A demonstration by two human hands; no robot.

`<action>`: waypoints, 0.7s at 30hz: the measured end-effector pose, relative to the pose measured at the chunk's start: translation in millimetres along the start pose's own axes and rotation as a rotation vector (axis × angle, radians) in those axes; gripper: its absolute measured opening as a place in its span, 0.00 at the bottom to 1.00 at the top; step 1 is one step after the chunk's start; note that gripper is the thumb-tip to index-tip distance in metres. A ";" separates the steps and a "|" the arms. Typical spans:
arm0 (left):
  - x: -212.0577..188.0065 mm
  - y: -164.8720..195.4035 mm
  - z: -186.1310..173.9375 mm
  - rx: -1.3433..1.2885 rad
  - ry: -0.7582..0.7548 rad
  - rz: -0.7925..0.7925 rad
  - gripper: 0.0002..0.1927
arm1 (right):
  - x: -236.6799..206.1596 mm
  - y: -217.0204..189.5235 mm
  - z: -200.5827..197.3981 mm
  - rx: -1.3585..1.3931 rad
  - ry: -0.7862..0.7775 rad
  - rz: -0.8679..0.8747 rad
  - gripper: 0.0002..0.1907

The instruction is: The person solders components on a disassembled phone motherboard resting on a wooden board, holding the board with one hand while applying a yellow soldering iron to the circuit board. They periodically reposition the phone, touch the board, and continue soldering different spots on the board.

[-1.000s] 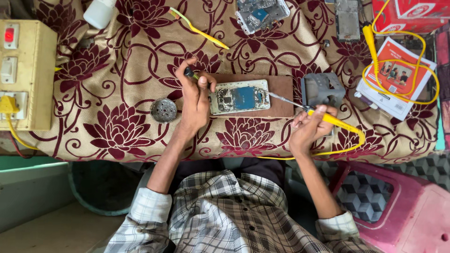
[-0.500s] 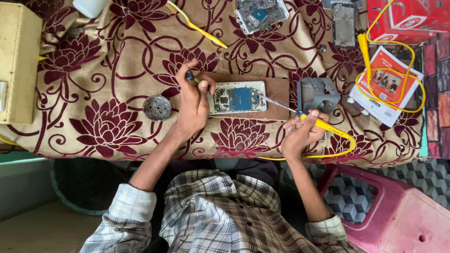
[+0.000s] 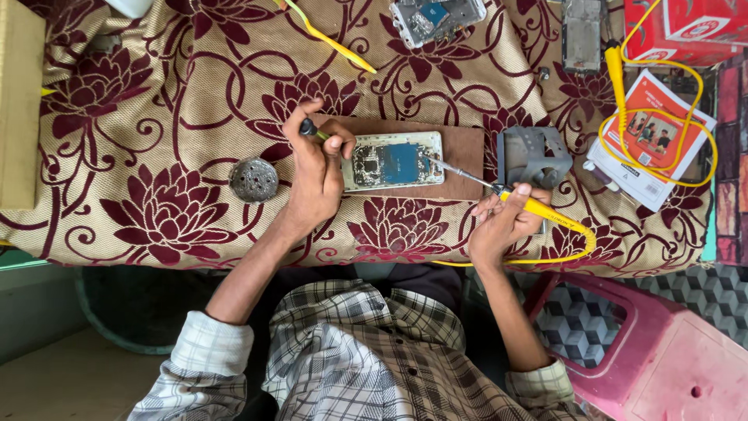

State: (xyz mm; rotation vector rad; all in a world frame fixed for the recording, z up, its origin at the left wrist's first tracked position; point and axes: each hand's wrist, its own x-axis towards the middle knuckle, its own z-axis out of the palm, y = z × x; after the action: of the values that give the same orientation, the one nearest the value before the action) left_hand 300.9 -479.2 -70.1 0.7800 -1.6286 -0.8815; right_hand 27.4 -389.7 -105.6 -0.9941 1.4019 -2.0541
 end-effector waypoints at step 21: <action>-19.4 1.3 -45.4 0.114 0.065 0.068 0.32 | -44.0 -10.9 25.7 0.079 0.037 0.048 0.18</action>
State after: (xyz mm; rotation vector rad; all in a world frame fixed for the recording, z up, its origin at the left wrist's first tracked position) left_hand 349.2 -469.3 -71.7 0.8195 -1.6489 -0.7129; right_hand 75.4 -369.6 -103.4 -0.8854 1.3396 -2.0855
